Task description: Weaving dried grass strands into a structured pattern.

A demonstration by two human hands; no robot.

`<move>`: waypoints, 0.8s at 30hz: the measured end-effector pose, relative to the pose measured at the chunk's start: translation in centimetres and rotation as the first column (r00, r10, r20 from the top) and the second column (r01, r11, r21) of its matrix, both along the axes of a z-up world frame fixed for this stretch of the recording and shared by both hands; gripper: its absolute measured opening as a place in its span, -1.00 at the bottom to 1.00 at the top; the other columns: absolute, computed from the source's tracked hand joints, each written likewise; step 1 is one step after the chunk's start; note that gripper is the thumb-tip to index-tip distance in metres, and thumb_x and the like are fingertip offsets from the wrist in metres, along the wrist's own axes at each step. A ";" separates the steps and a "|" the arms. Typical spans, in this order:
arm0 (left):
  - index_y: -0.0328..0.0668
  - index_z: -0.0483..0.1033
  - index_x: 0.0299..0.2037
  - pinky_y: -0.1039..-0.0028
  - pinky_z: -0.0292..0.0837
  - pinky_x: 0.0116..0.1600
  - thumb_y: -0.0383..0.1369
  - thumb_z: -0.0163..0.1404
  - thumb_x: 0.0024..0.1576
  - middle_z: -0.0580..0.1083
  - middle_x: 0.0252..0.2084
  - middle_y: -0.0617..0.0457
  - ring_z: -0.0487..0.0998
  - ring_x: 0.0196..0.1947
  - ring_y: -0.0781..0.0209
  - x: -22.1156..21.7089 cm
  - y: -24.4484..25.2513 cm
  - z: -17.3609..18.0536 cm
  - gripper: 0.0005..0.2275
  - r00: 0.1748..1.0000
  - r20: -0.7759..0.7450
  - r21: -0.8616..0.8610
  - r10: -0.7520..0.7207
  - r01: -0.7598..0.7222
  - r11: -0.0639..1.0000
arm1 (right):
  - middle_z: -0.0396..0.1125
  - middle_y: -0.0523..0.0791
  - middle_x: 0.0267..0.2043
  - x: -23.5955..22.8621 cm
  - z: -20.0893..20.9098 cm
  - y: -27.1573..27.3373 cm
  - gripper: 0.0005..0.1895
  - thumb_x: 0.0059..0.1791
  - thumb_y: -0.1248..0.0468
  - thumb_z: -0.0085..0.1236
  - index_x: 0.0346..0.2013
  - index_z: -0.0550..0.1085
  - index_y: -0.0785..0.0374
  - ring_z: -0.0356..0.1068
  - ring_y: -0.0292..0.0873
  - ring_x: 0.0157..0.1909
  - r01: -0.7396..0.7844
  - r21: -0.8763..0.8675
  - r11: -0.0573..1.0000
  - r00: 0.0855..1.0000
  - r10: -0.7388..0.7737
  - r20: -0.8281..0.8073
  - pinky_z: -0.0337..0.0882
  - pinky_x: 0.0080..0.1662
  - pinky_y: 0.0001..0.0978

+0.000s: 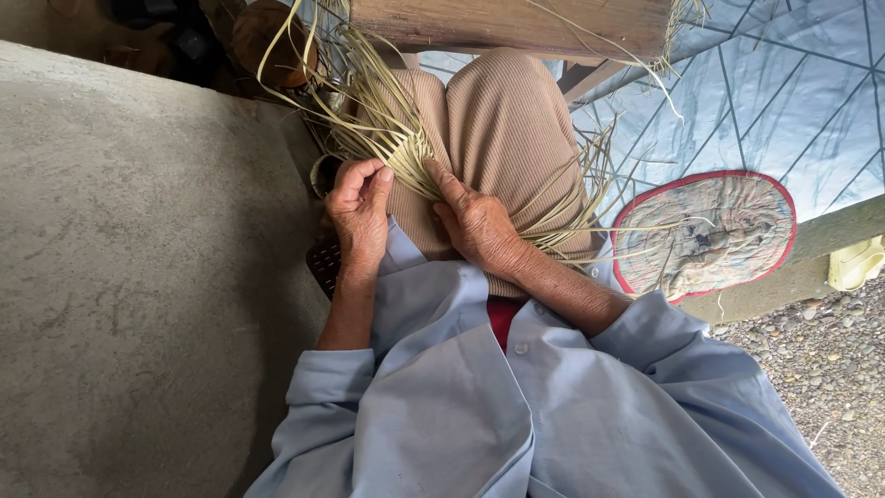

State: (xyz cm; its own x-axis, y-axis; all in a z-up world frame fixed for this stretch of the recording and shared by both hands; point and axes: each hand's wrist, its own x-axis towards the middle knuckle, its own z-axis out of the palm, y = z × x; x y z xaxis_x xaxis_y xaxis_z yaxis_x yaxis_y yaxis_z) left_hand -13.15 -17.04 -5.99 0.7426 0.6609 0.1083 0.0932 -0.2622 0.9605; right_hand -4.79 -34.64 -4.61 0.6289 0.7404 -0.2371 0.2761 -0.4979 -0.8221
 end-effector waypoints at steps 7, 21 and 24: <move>-0.28 0.63 -0.25 0.46 0.46 -0.20 -0.52 0.23 0.08 0.48 -0.39 0.02 0.49 -0.33 0.34 0.2 0.0 -1.8 -0.92 0.993 -0.033 0.035 0.113 -0.112 0.993 | 0.45 0.08 0.05 0.0 -0.5 -0.2 -0.35 0.08 0.24 0.01 0.48 0.12 0.00 0.48 0.32 -0.01 -0.019 0.022 1.000 0.999 0.018 0.030 0.50 -0.01 0.22; -0.34 0.57 -0.24 0.38 0.46 -0.15 -0.50 0.25 0.19 0.44 -0.31 -0.04 0.51 -0.28 0.13 1.5 -0.5 -0.1 -0.90 0.999 -0.035 0.201 0.032 -0.025 0.979 | 0.47 0.06 0.04 0.6 -0.3 -0.5 -0.21 0.05 0.21 0.09 0.52 -0.01 0.05 0.50 0.22 0.03 0.072 -0.031 0.997 0.994 -0.069 0.084 0.53 0.04 0.16; -0.34 0.57 -0.21 0.35 0.45 -0.18 -0.49 0.25 0.20 0.44 -0.30 -0.07 0.52 -0.27 0.08 1.8 -0.5 -1.0 -0.89 0.998 -0.061 0.252 0.029 -0.013 0.968 | 0.47 0.03 0.02 2.9 -0.1 -1.0 -0.35 0.04 0.10 0.15 0.39 0.21 0.14 0.51 0.17 0.05 0.047 -0.023 0.999 0.982 -0.042 0.186 0.56 0.02 0.05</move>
